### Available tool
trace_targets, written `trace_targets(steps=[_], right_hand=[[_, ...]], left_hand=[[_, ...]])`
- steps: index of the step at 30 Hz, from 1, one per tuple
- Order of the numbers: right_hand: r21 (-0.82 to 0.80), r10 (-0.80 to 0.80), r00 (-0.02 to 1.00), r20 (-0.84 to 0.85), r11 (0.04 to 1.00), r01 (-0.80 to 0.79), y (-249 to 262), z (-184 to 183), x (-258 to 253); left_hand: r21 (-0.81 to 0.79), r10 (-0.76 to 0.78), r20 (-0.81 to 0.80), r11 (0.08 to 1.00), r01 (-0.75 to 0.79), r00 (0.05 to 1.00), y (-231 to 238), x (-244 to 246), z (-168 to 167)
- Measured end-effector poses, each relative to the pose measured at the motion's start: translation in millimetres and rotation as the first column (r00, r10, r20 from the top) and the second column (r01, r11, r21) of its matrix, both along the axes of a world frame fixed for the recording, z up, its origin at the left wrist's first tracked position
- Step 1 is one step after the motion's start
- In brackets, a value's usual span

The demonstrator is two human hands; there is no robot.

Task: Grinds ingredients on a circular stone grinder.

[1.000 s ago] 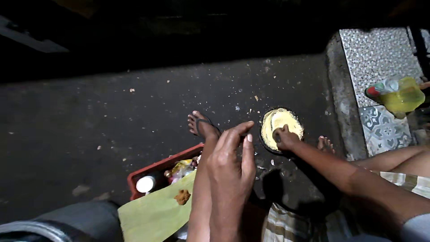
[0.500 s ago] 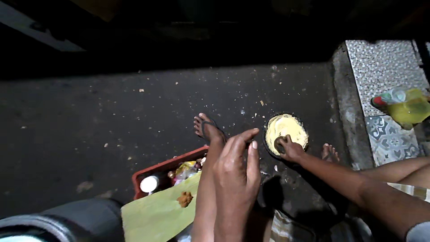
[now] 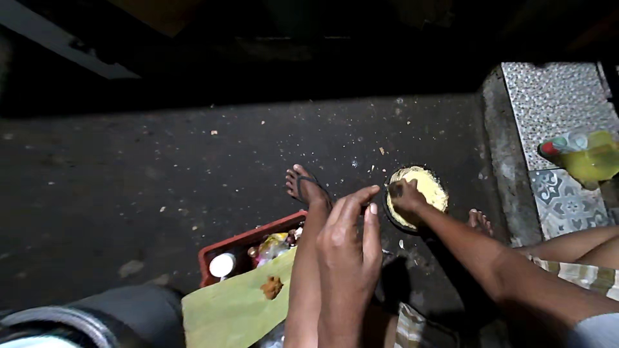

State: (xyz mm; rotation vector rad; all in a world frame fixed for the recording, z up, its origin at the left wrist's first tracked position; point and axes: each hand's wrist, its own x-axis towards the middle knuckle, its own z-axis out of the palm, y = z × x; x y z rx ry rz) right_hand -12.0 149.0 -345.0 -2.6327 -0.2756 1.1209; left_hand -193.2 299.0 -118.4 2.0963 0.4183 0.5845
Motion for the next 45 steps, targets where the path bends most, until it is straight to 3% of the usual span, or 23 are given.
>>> trace_targets(steps=[2,3,7,10,11,14,16,20,22,23,26,28,32,35,36,38,41,45], right_hand=[[-0.089,0.239,0.968,0.069,0.968,-0.233,-12.0,-3.4,-18.0],[-0.096,0.261,0.960,0.107,0.963,-0.251,-17.9,-4.9,-18.1],[-0.032,-0.008,0.974,0.225,0.999,0.015,-10.5,-16.8,3.0],[-0.001,-0.196,0.973,0.125,0.980,0.198,9.3,0.2,14.2],[-0.028,-0.157,0.984,0.082,0.987,0.160,13.7,6.1,11.5],[-0.146,0.235,0.969,0.073,0.964,-0.222,10.9,2.7,-13.0],[-0.162,0.348,0.929,0.125,0.931,-0.327,-3.1,-6.4,-12.8],[-0.136,0.102,0.967,0.231,0.988,-0.072,2.7,-8.8,3.7],[-0.088,-0.078,0.983,0.163,0.992,0.093,11.8,-0.7,5.3],[-0.080,-0.093,0.990,0.106,0.992,0.102,17.6,5.3,4.7],[-0.133,0.239,0.970,0.041,0.964,-0.232,13.6,6.4,-23.2],[-0.136,0.368,0.925,0.093,0.925,-0.355,-5.3,-2.9,-28.1],[-0.104,0.130,0.966,0.224,0.989,-0.109,-9.0,-5.2,0.8],[-0.081,-0.057,0.986,0.155,0.994,0.071,2.0,2.9,7.5],[-0.096,-0.037,0.995,0.098,0.994,0.047,7.4,6.3,5.0],[-0.120,0.162,0.986,0.024,0.980,-0.158,8.0,7.6,-18.2],[-0.111,0.391,0.918,0.066,0.917,-0.382,-10.6,-5.7,-27.6],[-0.147,0.225,0.952,0.208,0.969,-0.197,-9.2,-11.4,6.8]], left_hand=[[-0.009,0.005,0.007,1.000,-0.004,1.000,1.3,-0.7,1.3],[-0.020,0.004,0.011,1.000,-0.004,1.000,1.2,-1.6,1.1],[-0.039,-0.001,0.006,0.999,0.001,1.000,-1.3,-8.6,-3.0],[-0.035,-0.007,0.040,0.999,0.009,0.999,-1.4,-2.3,-0.4],[-0.032,-0.006,0.048,0.999,0.007,0.999,-1.6,-1.1,1.2],[-0.035,0.002,0.049,0.999,0.000,0.999,-2.3,-4.7,2.2],[-0.040,0.009,0.040,0.999,-0.008,0.999,-2.4,-9.0,0.4],[-0.046,0.022,0.029,0.999,-0.020,0.999,-0.3,-8.9,0.7],[-0.050,0.006,0.044,0.999,-0.004,0.999,-3.0,-3.8,1.8],[-0.049,0.003,0.055,0.999,-0.001,0.999,-3.5,-1.3,2.5],[-0.046,0.005,0.051,0.999,-0.003,0.999,-5.3,-4.1,2.4],[-0.051,0.003,0.040,0.999,-0.001,0.999,-4.7,-7.5,1.2],[-0.053,0.012,0.029,0.999,-0.010,1.000,-3.2,-9.8,2.3],[-0.049,-0.020,0.037,0.999,0.022,0.999,-7.0,-3.1,3.4],[-0.042,-0.018,0.043,0.999,0.020,0.999,-6.9,-1.1,3.5],[-0.038,-0.012,0.040,0.999,0.014,0.999,-7.2,-2.4,3.2],[-0.038,-0.010,0.026,0.999,0.011,1.000,-5.0,-4.6,1.9],[-0.029,-0.003,0.010,1.000,0.003,1.000,-2.2,-2.2,1.4]])
